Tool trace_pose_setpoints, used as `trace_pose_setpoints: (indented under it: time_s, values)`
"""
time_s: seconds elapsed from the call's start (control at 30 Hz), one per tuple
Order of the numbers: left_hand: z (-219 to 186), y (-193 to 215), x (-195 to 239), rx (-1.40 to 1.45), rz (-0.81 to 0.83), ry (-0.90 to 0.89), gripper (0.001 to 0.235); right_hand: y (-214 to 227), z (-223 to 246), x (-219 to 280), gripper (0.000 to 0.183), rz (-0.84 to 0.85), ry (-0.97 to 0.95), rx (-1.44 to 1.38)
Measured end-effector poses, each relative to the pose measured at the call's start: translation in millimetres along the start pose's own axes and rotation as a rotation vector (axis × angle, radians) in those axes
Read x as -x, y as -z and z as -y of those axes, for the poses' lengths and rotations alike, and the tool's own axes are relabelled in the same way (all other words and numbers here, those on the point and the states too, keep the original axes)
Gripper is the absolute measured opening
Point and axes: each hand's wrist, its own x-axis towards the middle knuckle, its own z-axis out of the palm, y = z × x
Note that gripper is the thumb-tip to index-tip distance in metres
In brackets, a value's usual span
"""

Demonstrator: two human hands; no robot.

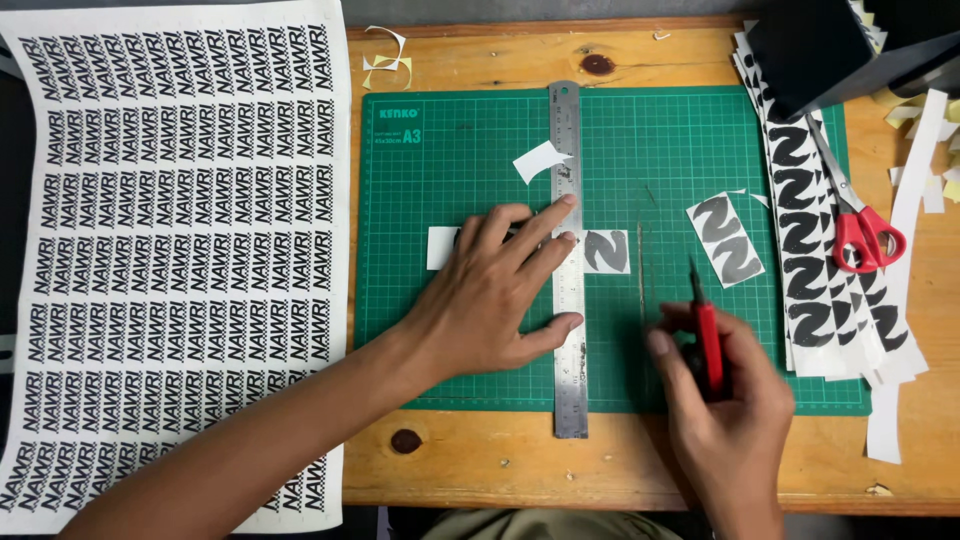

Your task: The person uses a metal ruler and a red utility knife to cut a strip of black-and-white patterned stickers on a green cutting mat. They align the ruler and make several straight cuts to separate the strip into smaller pieces, then gather the cut pieces at the end.

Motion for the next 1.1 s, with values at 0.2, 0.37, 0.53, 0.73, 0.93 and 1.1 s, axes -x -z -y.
trace_pose_setpoints:
  time_s: [0.2,0.37,0.53,0.73,0.93,1.1]
  values:
    - [0,4,0,0.045,-0.021,-0.014,0.07,-4,18,-18,0.014,0.132,0.136,0.188]
    - [2,2,3,0.066,-0.054,-0.05,0.071,-5,-6,-16,0.022,0.111,0.093,0.385]
    - [2,4,1,0.071,-0.053,-0.053,0.072,-9,2,-17,0.02,0.101,0.193,0.367]
    - [1,5,0,0.086,-0.05,-0.051,0.071,-9,8,-16,0.019,0.111,0.17,0.343]
    - [0,6,-1,0.075,-0.045,-0.04,0.07,-10,12,-17,0.017,0.109,0.18,0.325]
    - [-1,7,-2,0.046,-0.032,-0.042,0.078,-9,9,-16,0.02,0.103,0.151,0.312]
